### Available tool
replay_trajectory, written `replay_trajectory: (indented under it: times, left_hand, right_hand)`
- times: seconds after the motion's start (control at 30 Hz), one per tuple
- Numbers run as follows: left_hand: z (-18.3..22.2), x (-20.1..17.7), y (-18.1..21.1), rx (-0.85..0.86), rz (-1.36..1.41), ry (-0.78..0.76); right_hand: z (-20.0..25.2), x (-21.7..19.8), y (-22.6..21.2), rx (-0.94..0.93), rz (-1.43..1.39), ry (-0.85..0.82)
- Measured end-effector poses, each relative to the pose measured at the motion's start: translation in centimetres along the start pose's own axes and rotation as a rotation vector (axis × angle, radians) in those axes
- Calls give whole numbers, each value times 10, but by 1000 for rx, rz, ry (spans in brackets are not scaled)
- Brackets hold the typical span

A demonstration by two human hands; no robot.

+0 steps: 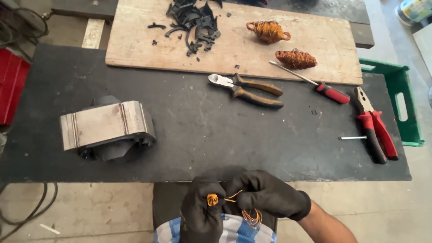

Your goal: Disassembling electronic motor components to salvage copper coils using pliers and wire cutters.

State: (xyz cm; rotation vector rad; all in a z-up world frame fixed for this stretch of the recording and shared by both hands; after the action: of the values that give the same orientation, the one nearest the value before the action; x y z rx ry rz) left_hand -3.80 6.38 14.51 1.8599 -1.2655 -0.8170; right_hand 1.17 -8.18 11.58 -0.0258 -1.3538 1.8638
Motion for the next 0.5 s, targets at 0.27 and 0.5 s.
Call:
replay_trajectory:
  times: [0.27,0.5]
  left_hand:
    - [5,4,-7,8,-14,-56]
    - [8,2,0,-44,32,22]
  right_hand:
    - [-4,1,1,117,43,0]
    - [37,28,-49,-880,1466,528]
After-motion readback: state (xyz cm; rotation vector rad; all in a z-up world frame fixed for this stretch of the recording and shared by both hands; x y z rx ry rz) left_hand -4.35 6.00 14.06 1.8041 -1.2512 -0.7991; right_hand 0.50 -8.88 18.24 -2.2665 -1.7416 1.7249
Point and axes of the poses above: each hand's wrist, its own z-axis away from the middle knuckle, its own x-axis out of the palm, y = z × x, the point moved 7 cm from there along -z, towards the middle knuckle, and after that the axes turned 7 degrees about x, right-handed, at the moved point
